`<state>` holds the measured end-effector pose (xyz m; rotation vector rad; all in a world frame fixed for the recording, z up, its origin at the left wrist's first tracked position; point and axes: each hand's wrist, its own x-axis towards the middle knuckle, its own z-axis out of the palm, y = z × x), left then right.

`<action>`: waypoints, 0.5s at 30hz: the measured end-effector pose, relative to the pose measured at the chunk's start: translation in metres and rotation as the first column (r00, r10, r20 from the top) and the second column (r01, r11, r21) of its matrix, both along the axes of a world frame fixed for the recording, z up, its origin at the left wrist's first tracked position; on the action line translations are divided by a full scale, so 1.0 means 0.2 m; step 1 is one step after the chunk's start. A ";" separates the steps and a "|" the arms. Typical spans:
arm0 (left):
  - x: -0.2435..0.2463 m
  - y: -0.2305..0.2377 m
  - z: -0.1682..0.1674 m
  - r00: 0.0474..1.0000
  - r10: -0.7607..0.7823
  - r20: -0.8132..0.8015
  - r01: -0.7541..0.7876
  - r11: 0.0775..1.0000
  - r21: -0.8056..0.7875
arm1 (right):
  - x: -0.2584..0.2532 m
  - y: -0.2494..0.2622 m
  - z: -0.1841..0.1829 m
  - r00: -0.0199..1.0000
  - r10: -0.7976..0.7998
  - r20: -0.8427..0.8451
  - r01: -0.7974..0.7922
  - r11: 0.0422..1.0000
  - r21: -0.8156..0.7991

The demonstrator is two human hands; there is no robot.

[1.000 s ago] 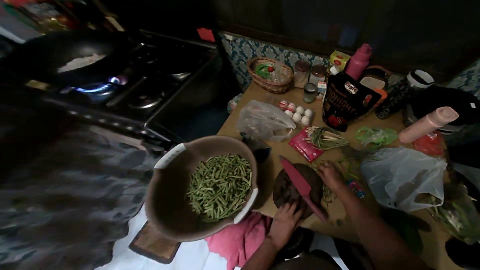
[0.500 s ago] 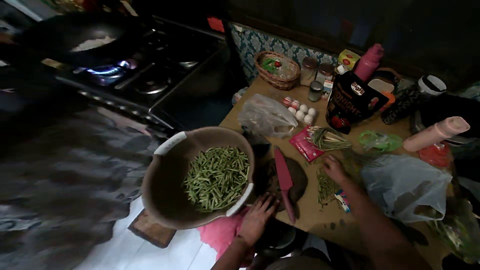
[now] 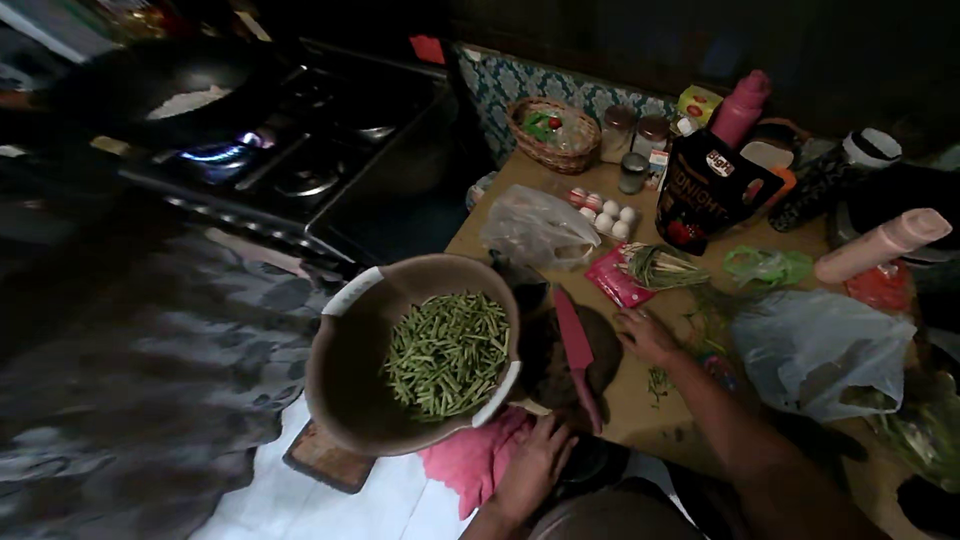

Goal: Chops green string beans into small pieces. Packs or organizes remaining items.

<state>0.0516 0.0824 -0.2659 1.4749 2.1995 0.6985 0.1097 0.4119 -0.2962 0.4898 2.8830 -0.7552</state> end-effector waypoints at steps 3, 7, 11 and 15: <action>-0.05 -0.01 0.02 1.000 -0.028 -0.004 0.029 1.000 0.011 | -0.02 -0.05 0.00 0.995 -0.071 0.065 0.071 0.997 0.004; -0.10 -0.06 0.03 0.999 -0.004 -0.039 0.008 0.995 0.095 | 0.21 -0.10 0.03 0.997 -0.041 0.068 0.043 0.999 -0.021; -0.09 -0.09 0.07 1.000 0.002 -0.024 0.000 0.995 0.095 | 0.55 -0.16 0.10 0.952 -0.269 -0.144 0.275 0.961 0.022; -0.06 -0.06 0.07 0.999 -0.053 0.000 0.053 0.994 0.096 | 0.83 -0.20 0.06 0.865 -0.474 -0.166 0.499 0.848 0.179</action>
